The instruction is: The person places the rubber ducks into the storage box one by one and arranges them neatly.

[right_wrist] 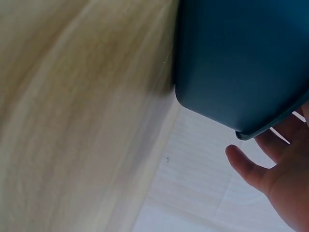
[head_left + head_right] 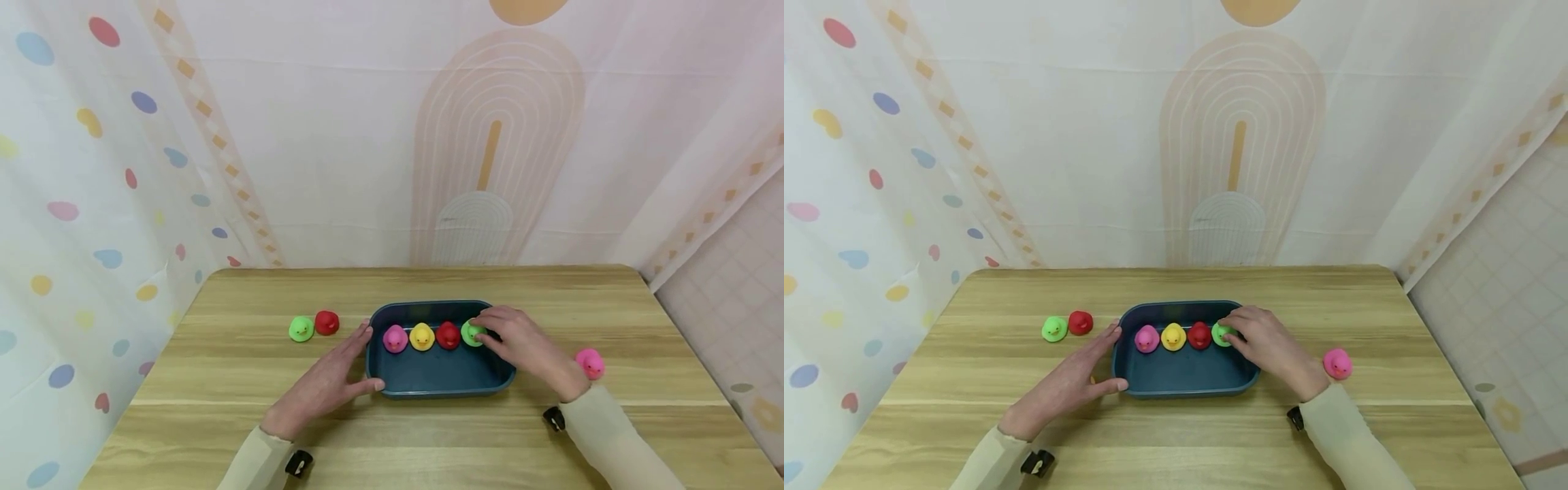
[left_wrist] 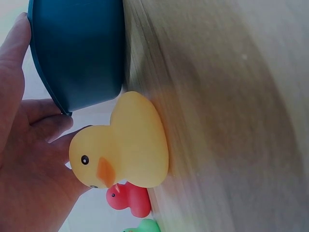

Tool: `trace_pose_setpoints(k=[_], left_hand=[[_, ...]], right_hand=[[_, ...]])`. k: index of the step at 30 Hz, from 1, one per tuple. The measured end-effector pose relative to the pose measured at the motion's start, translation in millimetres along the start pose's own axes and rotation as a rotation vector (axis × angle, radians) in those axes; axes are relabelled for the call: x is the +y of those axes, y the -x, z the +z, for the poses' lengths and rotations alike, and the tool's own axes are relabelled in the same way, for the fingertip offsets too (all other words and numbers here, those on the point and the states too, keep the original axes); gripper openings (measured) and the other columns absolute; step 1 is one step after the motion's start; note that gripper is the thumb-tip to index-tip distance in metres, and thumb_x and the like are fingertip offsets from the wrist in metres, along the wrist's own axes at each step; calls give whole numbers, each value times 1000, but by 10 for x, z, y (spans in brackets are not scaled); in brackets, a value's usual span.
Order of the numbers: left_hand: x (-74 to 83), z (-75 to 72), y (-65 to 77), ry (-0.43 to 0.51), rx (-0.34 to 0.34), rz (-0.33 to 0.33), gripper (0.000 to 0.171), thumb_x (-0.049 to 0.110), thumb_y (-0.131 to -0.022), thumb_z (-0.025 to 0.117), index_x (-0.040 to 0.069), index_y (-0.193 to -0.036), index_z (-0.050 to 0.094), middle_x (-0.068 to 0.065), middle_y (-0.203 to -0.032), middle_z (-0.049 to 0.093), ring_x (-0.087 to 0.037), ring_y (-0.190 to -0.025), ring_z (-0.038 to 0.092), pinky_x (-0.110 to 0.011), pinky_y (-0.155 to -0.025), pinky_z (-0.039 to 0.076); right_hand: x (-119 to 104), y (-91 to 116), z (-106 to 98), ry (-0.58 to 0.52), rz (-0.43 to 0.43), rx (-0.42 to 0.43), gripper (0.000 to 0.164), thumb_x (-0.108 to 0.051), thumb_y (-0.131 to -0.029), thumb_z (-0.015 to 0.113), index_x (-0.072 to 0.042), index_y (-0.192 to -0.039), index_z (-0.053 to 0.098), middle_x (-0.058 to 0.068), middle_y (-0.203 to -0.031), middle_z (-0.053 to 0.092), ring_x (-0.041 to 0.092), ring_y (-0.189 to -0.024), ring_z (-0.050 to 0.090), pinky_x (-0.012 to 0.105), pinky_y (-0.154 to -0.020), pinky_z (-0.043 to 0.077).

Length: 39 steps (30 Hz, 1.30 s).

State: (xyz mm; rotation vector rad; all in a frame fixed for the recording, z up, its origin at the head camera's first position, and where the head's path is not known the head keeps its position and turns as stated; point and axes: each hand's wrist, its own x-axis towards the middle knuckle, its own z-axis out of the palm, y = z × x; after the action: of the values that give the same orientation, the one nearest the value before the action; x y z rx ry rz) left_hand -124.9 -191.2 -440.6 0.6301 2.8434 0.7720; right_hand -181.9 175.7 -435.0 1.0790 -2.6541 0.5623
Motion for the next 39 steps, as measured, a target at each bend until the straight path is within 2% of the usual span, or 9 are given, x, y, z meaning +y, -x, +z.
trace_pose_setpoints(k=[8,27,39], left_hand=[[-7,-3,6,14,1,15,95,51,-94,73,6,-163,28,-10,-171,20,-37,-153,31,-55,-119,34],[-6,-6,10,-8,-3,11,97,56,-93,71,8,-164,27,-7,-172,18,-36,-152,32,-54,-118,35],[-1,-4,8,-2,0,10,95,53,-93,73,8,-164,28,-8,-172,19,-36,-152,31,-55,-119,35]], right_hand=[[6,-14,26,0,20,-9,23,-10,-92,80,-2,-113,77,13,-113,74,32,-107,69,52,-96,56],[-32,-76,29,73,111,-95,20,-13,-91,81,-6,-110,79,12,-111,75,32,-110,68,60,-98,53],[-47,-70,16,74,97,-77,20,-12,-92,79,-5,-111,78,12,-116,74,31,-111,69,59,-98,53]])
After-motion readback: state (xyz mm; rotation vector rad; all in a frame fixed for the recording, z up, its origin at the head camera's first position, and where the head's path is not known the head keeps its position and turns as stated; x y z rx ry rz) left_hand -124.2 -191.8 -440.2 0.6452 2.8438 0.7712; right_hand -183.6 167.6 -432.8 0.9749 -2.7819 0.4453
